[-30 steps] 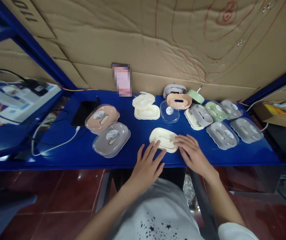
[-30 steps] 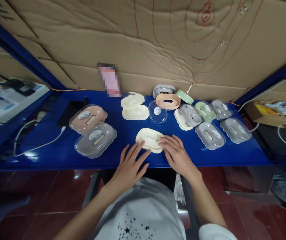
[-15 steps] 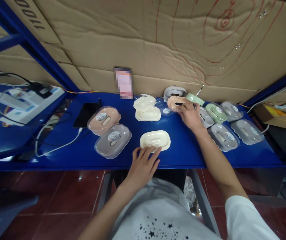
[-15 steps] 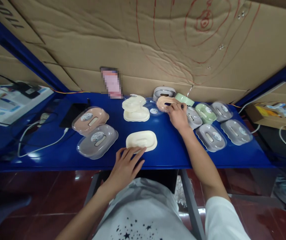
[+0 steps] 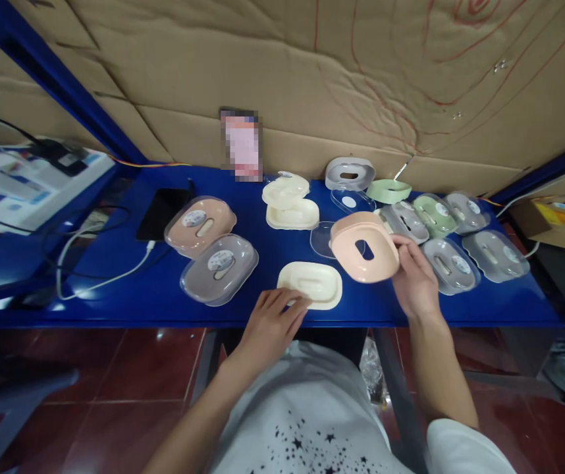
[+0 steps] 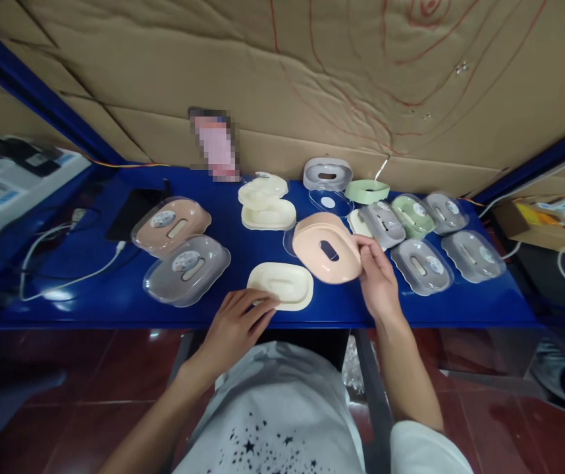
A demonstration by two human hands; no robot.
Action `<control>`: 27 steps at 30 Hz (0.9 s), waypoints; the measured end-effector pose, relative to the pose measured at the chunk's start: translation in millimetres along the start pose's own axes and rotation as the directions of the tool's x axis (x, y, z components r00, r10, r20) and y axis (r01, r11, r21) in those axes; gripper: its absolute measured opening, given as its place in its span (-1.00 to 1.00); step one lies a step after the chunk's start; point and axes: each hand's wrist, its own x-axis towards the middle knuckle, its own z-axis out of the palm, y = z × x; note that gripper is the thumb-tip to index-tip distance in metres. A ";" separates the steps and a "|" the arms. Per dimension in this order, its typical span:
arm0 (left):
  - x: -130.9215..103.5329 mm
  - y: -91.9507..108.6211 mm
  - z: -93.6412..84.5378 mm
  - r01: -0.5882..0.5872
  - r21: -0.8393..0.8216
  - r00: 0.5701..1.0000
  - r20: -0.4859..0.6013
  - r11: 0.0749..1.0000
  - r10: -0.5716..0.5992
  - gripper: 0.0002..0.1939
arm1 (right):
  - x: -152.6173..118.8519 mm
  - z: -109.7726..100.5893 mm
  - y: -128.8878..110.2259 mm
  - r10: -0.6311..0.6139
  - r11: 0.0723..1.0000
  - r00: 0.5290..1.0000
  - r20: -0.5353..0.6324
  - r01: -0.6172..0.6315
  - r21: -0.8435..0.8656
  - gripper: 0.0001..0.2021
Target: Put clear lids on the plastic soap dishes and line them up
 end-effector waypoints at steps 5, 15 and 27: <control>-5.9 3.1 2.8 -0.053 -0.043 0.998 -0.027 0.998 0.052 -0.84 | -24.7 7.8 3.8 0.271 0.953 0.902 0.336 -0.300 0.036 -0.46; -12.6 -4.1 2.9 0.239 -0.206 0.957 -0.115 0.949 -0.266 -0.19 | -34.0 47.1 0.0 -0.134 0.956 0.951 0.277 0.198 -0.218 -0.71; -1.7 -10.9 -9.4 0.121 -0.009 0.992 0.045 0.993 -0.121 -0.39 | -31.5 72.0 -4.0 -0.103 0.912 0.922 0.374 0.237 -0.334 -0.54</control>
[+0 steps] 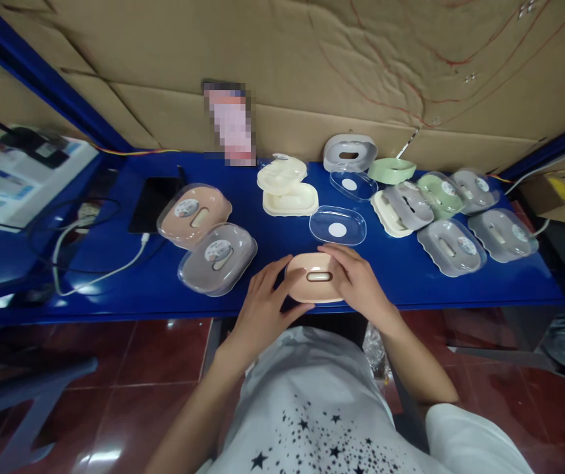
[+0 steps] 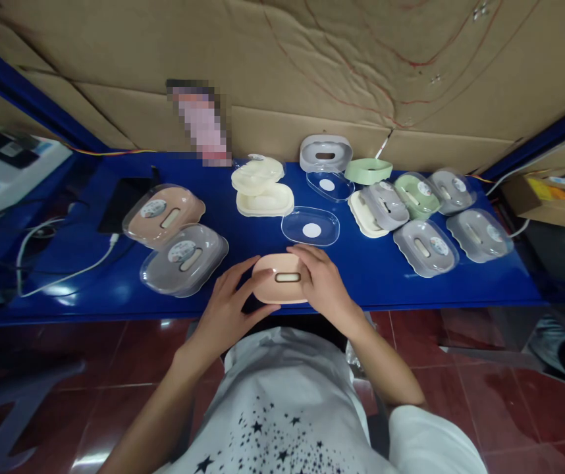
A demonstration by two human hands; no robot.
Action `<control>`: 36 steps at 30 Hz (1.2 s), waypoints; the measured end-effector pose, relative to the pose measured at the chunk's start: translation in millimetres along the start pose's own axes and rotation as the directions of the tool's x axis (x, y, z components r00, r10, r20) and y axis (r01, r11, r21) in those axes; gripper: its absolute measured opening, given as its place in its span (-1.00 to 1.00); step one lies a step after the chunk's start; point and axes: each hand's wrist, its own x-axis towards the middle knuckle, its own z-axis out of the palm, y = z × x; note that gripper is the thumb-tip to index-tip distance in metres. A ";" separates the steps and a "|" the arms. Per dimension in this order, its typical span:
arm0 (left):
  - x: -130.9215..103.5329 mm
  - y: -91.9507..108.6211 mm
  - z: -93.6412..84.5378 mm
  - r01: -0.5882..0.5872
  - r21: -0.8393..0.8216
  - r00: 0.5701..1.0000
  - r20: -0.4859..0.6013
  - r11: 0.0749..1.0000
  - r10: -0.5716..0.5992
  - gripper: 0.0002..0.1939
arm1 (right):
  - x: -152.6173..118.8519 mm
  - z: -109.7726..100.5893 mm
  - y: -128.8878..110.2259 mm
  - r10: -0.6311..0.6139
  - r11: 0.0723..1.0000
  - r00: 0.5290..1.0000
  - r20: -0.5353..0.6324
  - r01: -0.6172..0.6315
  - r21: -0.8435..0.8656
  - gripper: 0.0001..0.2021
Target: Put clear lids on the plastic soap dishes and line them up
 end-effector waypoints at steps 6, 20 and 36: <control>9.2 -7.0 0.6 0.018 -0.057 0.999 0.040 0.998 -0.016 -0.43 | 9.0 -2.6 1.9 -0.028 0.999 0.999 0.036 0.028 -0.014 -0.51; 5.5 -7.7 -3.0 0.167 -0.242 0.986 0.036 0.956 -0.163 -0.30 | -2.2 -74.5 54.3 -0.012 0.999 0.982 -0.189 0.006 -0.032 -0.69; 5.2 -6.8 0.8 0.193 -0.225 0.981 0.036 0.955 -0.190 0.10 | 4.7 -26.9 18.9 -0.039 0.987 0.999 0.017 0.036 0.154 -0.61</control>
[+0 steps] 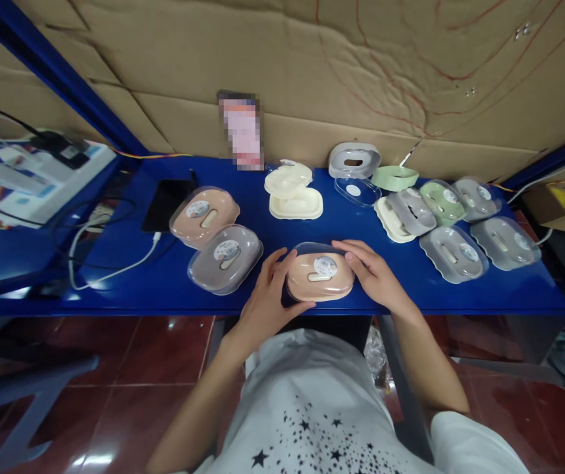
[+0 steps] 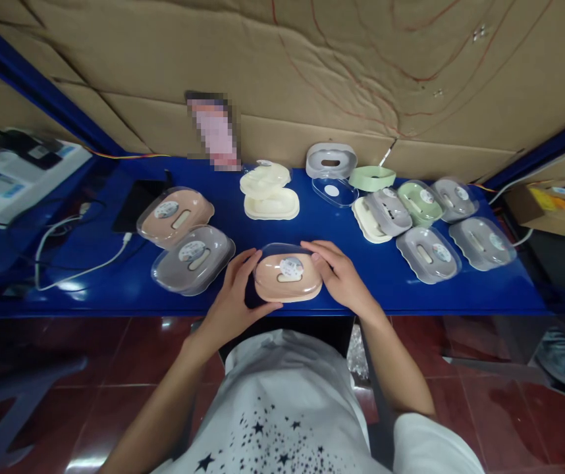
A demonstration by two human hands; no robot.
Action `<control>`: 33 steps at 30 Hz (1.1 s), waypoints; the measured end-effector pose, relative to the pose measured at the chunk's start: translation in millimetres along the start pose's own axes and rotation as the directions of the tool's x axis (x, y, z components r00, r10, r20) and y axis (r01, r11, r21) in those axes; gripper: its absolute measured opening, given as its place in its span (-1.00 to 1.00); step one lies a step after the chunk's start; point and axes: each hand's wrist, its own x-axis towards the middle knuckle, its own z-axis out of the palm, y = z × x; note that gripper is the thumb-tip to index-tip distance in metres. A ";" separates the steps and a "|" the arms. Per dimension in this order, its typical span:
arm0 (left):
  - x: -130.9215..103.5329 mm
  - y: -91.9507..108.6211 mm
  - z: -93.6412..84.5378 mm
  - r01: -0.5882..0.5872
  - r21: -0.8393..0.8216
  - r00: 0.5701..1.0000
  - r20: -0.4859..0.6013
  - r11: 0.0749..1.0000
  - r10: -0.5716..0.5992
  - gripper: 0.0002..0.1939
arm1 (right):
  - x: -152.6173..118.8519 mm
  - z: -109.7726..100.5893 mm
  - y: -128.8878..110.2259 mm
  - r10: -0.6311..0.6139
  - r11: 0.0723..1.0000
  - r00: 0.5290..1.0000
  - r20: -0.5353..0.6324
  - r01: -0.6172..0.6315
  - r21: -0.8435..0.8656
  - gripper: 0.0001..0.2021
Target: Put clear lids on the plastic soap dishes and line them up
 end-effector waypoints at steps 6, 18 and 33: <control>0.8 -0.4 -0.4 -0.032 0.035 0.998 0.053 0.999 0.031 0.06 | 2.1 -10.4 -3.5 -0.098 0.990 0.988 0.115 0.109 -0.094 -0.58; -0.4 -6.4 -0.4 -0.013 -0.036 0.999 0.039 0.999 0.014 -0.12 | -0.3 -9.4 -15.0 -0.244 0.938 0.870 0.428 0.325 -0.125 -0.31; 3.3 -7.7 -3.6 -0.010 -0.076 0.999 0.052 0.997 0.014 -0.14 | -4.6 4.6 -2.6 -0.335 0.770 0.836 0.435 0.509 -0.385 -0.28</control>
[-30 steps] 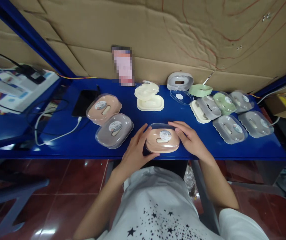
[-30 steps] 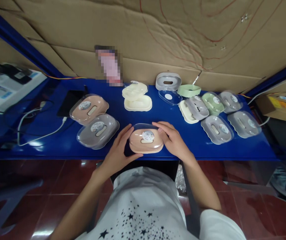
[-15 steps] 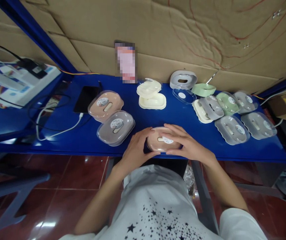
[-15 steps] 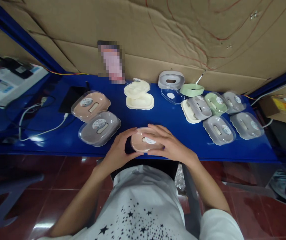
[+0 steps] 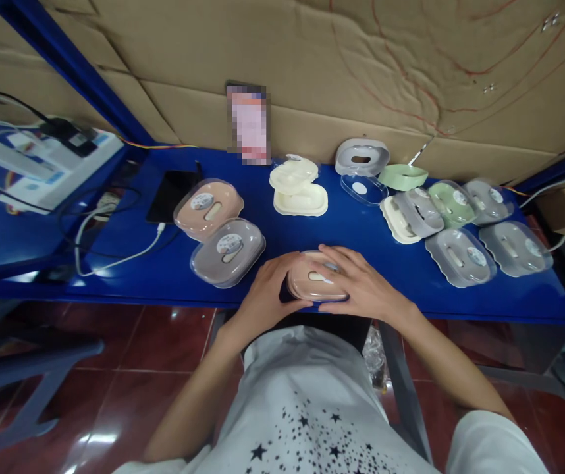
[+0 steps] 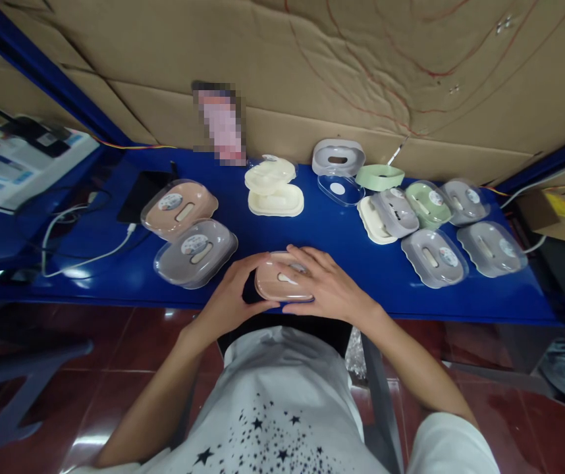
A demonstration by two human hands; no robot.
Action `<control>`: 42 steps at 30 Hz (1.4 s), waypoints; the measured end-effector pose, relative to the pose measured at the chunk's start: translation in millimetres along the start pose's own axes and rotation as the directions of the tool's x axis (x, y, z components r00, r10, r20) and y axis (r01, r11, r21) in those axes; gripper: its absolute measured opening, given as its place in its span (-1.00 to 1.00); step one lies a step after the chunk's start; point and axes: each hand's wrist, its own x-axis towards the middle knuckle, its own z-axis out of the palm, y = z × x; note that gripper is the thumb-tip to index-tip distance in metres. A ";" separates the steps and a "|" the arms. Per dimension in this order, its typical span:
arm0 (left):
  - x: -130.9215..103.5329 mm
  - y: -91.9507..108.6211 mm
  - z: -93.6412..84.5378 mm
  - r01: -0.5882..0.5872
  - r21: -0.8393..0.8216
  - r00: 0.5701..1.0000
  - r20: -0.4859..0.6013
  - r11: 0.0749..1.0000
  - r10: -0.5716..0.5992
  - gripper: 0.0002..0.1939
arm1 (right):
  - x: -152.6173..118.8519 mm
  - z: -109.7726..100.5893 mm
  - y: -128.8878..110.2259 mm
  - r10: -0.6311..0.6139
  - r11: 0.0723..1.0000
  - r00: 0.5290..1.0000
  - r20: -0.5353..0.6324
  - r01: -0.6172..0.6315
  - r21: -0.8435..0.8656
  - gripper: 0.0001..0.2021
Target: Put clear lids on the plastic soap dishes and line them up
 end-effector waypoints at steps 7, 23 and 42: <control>-0.9 1.0 -0.7 -0.004 0.023 1.000 -0.012 1.000 0.005 -0.15 | 8.3 -4.3 -3.5 -0.025 0.998 1.000 0.019 0.026 -0.063 -0.35; -1.2 -0.4 -1.9 -0.010 0.008 0.999 0.032 1.000 0.010 -0.13 | 8.1 -2.3 -12.7 -0.033 0.991 0.999 0.009 0.034 -0.126 -0.35; -20.2 5.4 -73.6 0.035 0.358 0.927 -0.362 0.933 0.103 -0.47 | -20.8 -4.8 -18.5 0.318 0.944 0.930 -0.184 -0.294 0.149 -0.42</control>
